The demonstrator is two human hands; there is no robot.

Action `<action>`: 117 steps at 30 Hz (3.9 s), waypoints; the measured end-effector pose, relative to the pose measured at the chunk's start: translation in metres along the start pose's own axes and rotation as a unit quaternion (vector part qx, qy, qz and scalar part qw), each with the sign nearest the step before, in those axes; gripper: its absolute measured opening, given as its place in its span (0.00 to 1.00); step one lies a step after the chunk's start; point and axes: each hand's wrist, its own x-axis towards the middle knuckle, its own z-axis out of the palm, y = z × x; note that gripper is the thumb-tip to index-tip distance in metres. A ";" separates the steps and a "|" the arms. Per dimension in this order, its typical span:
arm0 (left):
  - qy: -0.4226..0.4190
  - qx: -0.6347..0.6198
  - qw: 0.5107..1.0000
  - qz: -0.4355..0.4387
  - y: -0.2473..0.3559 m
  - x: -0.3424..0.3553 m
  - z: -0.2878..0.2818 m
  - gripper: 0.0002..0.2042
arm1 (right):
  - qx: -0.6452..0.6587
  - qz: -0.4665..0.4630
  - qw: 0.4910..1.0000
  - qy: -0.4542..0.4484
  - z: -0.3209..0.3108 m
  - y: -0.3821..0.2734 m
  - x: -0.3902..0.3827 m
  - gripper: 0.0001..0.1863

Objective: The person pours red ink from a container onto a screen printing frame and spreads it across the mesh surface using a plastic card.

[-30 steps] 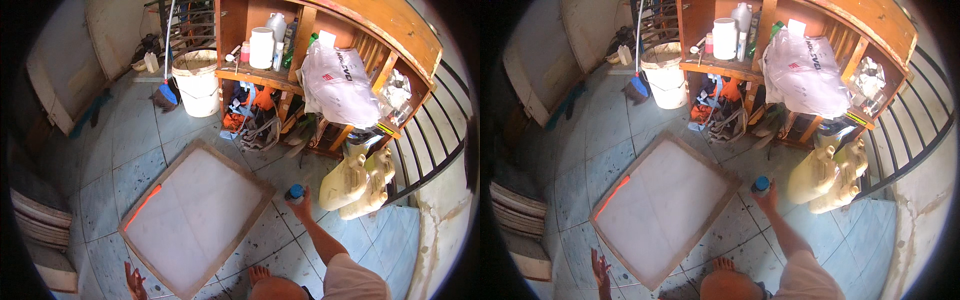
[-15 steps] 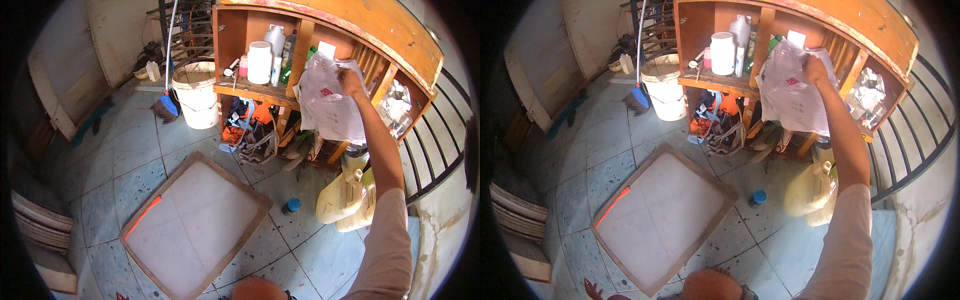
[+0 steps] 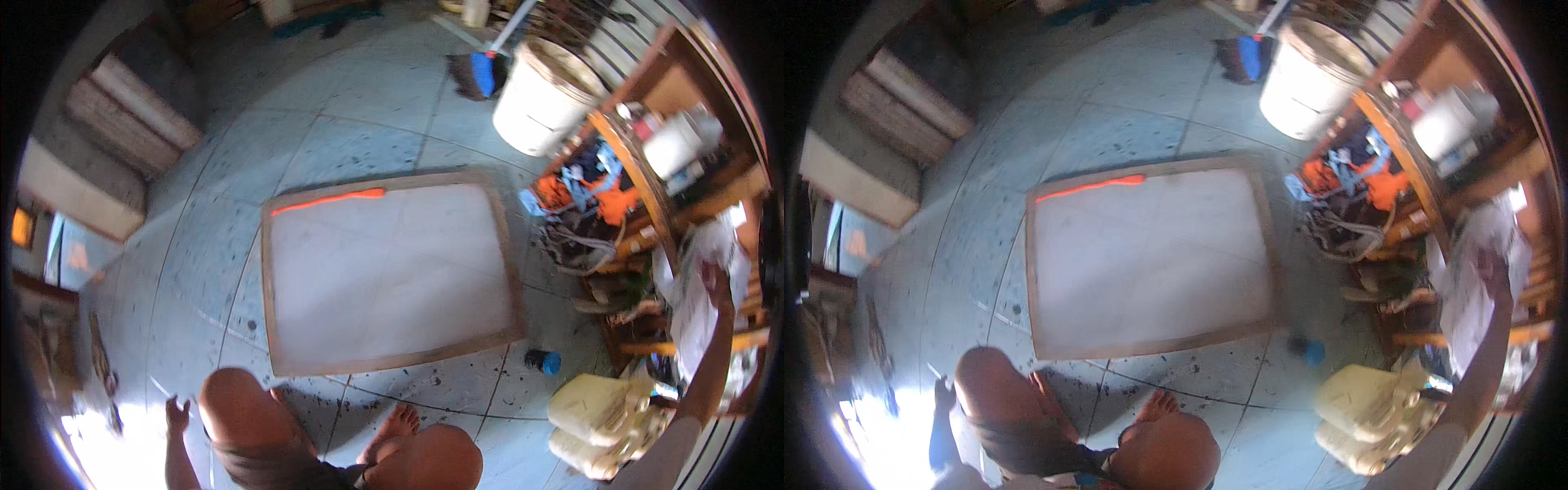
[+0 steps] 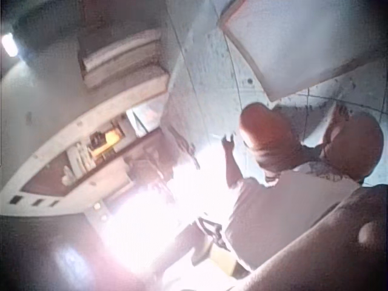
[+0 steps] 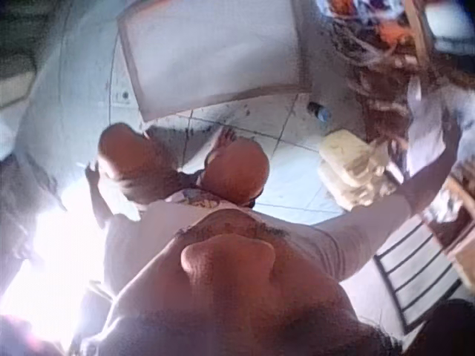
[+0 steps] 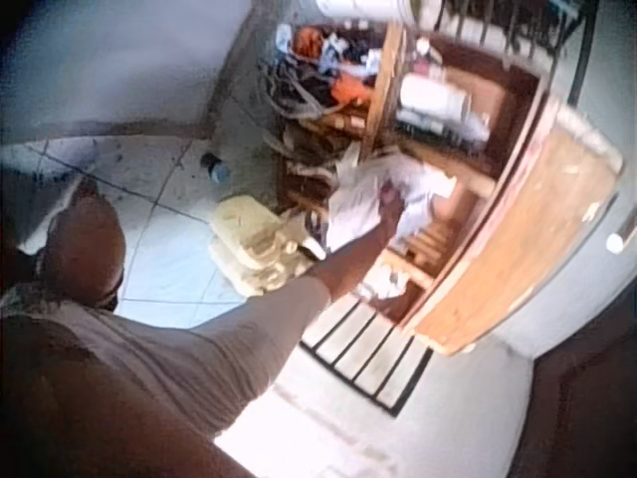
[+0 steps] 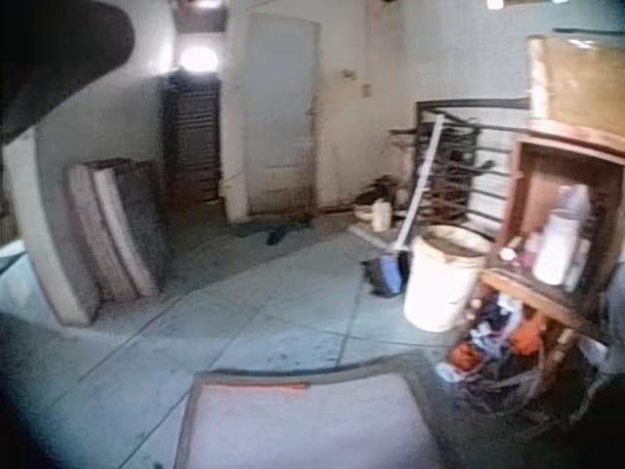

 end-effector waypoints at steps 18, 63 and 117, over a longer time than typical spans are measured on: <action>-0.039 -0.063 0.997 -0.002 0.089 0.002 0.089 0.35 | -0.011 0.085 0.994 0.069 -0.035 0.021 0.000 0.20; -0.018 -0.264 0.964 -0.032 0.116 -0.106 0.073 0.27 | 0.247 -0.378 0.892 0.017 0.102 -0.919 0.010 0.15; 0.019 -0.290 0.956 0.039 0.121 -0.050 0.074 0.25 | 0.215 -0.428 0.878 0.019 0.119 -0.874 -0.084 0.15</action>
